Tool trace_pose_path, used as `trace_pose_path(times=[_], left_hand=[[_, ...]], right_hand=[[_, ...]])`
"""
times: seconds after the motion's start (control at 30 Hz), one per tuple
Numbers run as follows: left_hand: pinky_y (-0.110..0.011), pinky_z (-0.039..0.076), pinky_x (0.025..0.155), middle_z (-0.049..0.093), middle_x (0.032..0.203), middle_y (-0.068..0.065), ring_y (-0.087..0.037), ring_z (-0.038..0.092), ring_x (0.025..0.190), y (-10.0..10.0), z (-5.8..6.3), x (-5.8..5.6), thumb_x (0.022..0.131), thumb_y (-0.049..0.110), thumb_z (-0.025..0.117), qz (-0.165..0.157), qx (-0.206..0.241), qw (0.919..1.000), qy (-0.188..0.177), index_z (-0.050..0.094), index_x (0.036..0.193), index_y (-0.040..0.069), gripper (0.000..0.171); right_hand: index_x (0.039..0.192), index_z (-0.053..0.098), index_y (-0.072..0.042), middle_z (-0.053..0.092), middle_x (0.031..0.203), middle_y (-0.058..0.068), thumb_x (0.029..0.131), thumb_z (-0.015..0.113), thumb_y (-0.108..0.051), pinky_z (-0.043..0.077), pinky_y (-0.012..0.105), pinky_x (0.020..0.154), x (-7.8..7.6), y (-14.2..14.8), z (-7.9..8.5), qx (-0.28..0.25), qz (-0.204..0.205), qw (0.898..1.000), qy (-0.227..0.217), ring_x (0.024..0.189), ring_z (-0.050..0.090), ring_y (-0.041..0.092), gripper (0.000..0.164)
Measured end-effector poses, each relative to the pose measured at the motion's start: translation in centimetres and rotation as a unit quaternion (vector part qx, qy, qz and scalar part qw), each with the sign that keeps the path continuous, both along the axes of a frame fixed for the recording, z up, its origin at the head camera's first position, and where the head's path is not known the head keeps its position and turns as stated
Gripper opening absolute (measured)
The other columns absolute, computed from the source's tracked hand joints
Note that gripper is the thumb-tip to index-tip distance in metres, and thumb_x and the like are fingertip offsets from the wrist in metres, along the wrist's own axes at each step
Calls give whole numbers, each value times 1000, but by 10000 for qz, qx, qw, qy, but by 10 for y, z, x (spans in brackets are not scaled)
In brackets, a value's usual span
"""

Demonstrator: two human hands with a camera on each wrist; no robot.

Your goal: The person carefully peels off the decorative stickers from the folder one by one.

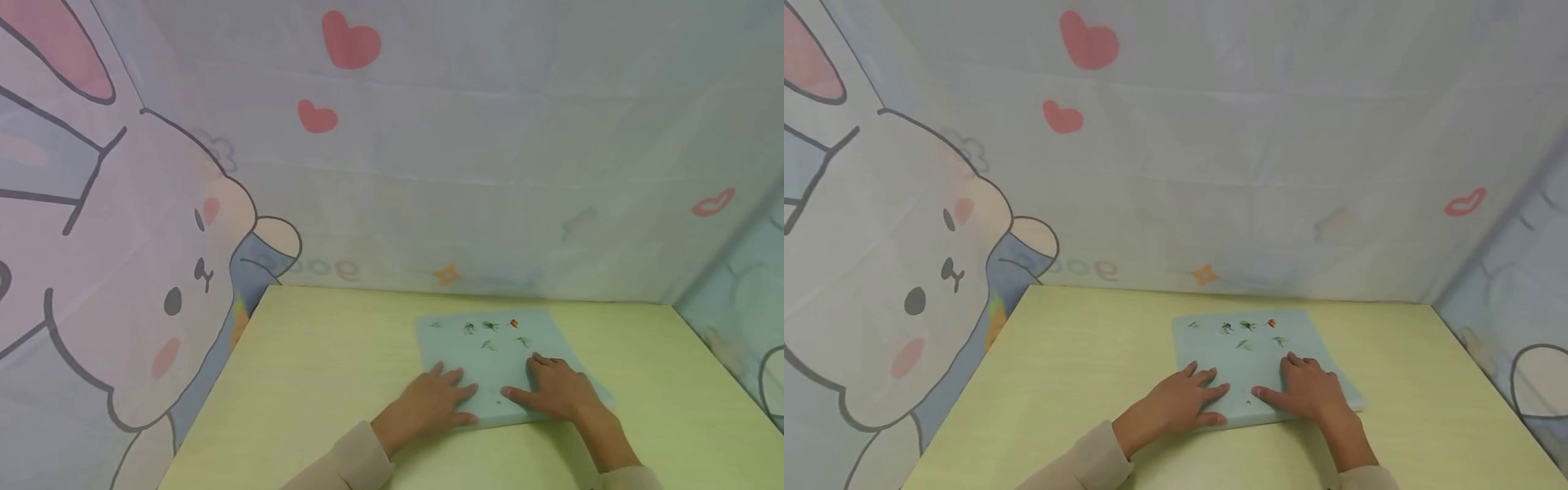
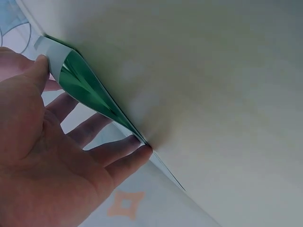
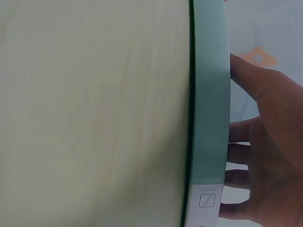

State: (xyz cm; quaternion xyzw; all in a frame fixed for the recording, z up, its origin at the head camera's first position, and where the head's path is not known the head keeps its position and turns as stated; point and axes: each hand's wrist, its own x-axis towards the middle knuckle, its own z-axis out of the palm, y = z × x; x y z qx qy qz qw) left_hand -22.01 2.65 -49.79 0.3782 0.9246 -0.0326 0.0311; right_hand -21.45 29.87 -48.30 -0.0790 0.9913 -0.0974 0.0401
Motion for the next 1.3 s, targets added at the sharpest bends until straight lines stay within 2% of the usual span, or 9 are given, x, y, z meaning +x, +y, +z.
trace_pose_path(times=[0.1,0.33,0.5,0.67,0.83,1.1,1.2,1.3], left_hand=[[-41,38,121,46,165,1,-34,42,152,-7,0,5,103,70,47,77,50,9999,-44,51,159,36,65],[-40,33,124,47,163,-2,-35,42,152,-26,5,10,102,66,53,202,62,9994,-288,54,158,33,64],[-42,43,117,49,161,-1,-39,44,149,-39,14,14,98,63,64,399,281,9976,-482,57,155,33,65],[-46,46,115,50,161,-4,-42,44,148,-58,21,15,95,58,71,519,552,9942,-765,60,153,29,66],[-48,43,117,49,162,-7,-44,42,150,-73,26,12,94,56,72,458,719,9909,-1042,58,154,28,68],[-52,36,122,40,168,-9,-45,29,156,-91,30,-1,98,49,71,385,858,9825,-1608,52,159,28,67],[-54,35,122,38,169,-10,-45,29,156,-92,31,-1,98,51,72,400,1000,9816,-1575,51,160,29,69],[-59,35,120,36,170,-10,-43,29,156,-83,31,0,97,61,68,500,1206,9823,-1342,49,161,30,74]], right_hand=[[145,56,11,51,153,32,91,63,-77,49,75,92,1,-7,0,-30,61,9999,-80,137,49,56,103],[145,57,9,52,153,29,91,63,-77,50,72,94,2,-23,-2,-67,262,9996,-89,138,49,54,102],[145,60,5,54,153,26,91,62,-78,50,72,92,4,-37,-2,22,322,9995,57,138,50,51,99],[143,62,4,56,151,25,91,59,-80,50,72,92,7,-54,-4,50,408,9989,233,134,54,50,98],[142,63,1,57,151,23,92,58,-80,50,71,95,9,-63,-6,95,412,9987,296,133,55,48,96],[147,61,-5,60,147,20,95,64,-71,52,66,95,8,-57,1,-273,808,9959,313,133,55,46,84],[149,60,-6,60,146,19,96,67,-67,50,65,99,4,-47,3,-502,891,9940,394,134,54,45,81],[149,59,-5,59,147,21,95,71,-63,49,68,100,-4,-37,9,-618,999,9917,524,135,53,48,80]])
